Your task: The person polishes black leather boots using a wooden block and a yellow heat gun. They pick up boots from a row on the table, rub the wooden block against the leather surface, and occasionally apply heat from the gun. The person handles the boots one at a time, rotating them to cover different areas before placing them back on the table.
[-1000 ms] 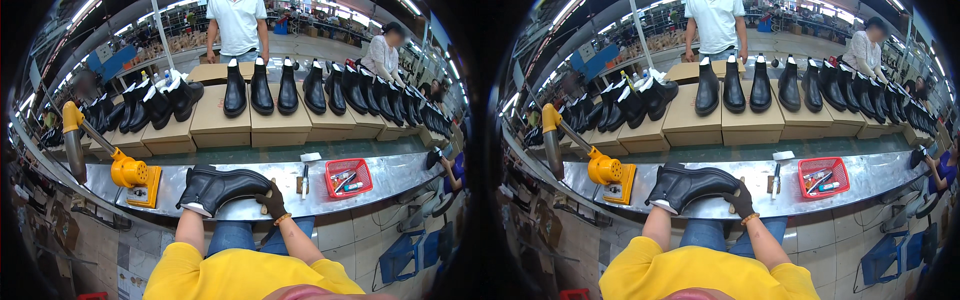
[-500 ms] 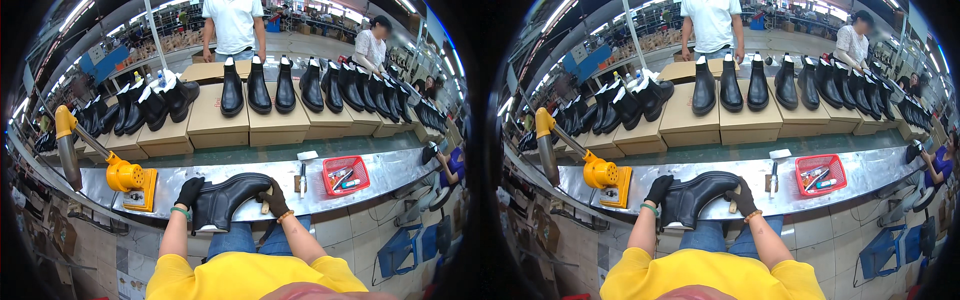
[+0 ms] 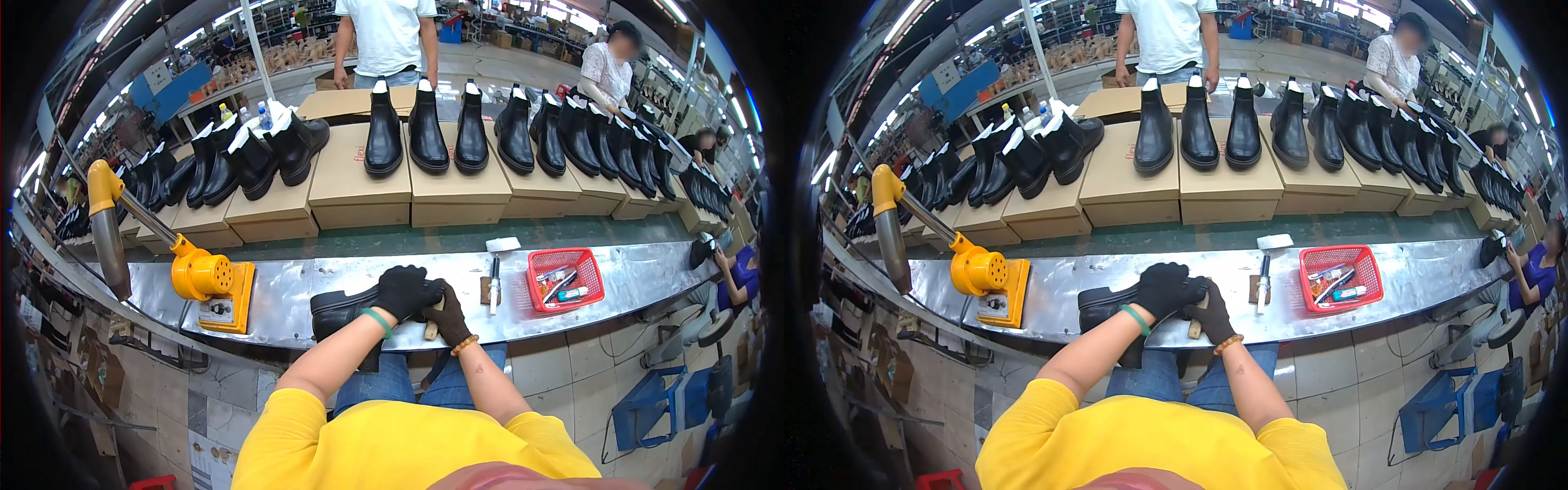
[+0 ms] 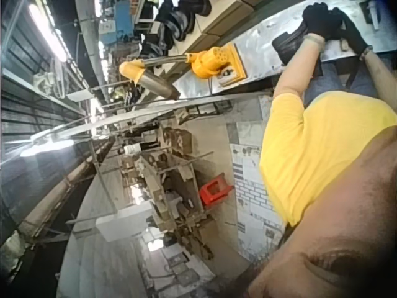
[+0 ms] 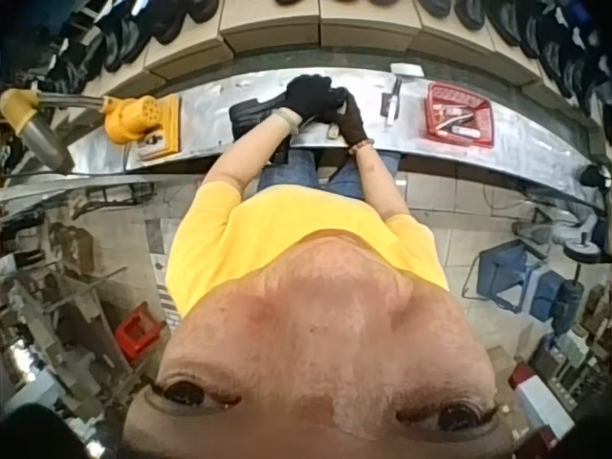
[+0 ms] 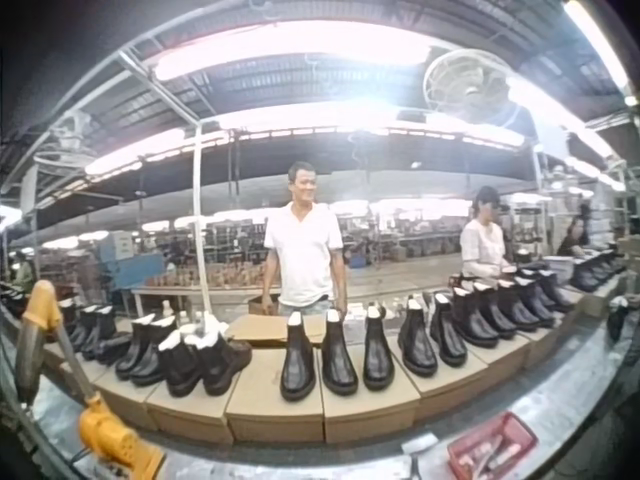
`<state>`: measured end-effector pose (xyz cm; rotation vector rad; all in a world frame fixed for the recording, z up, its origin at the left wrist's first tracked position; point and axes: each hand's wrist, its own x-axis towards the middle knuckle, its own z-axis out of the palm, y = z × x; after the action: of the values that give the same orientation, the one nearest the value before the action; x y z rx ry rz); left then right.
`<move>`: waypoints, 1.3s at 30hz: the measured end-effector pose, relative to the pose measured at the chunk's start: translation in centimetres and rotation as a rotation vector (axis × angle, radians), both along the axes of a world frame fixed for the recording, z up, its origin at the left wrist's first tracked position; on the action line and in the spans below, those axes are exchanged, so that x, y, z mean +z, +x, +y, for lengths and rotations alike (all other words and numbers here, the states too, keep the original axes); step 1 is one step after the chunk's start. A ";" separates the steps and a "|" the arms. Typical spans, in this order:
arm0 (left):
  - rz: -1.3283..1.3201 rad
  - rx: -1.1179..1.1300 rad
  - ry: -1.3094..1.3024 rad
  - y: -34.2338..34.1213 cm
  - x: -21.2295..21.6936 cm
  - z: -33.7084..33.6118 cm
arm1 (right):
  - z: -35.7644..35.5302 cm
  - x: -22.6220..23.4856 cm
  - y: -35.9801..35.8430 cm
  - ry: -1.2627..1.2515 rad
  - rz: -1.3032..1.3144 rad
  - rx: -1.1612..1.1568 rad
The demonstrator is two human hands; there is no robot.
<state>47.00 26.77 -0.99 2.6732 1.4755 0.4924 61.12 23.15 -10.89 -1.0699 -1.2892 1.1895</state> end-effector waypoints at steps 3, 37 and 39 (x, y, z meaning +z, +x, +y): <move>0.043 0.042 -0.084 2.9 0.5 0.2 | 0.6 0.3 -0.2 0.056 -0.301 -0.026; 0.182 0.033 -0.314 3.9 0.2 3.9 | 0.5 -0.4 -1.8 -0.230 0.104 -0.102; 0.185 0.036 -0.320 3.8 0.1 4.0 | 0.5 -0.5 -1.8 -0.216 0.125 -0.097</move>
<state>50.78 30.76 -0.87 2.4960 1.4998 0.0042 59.31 23.62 -11.40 -1.1798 -1.0189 1.3213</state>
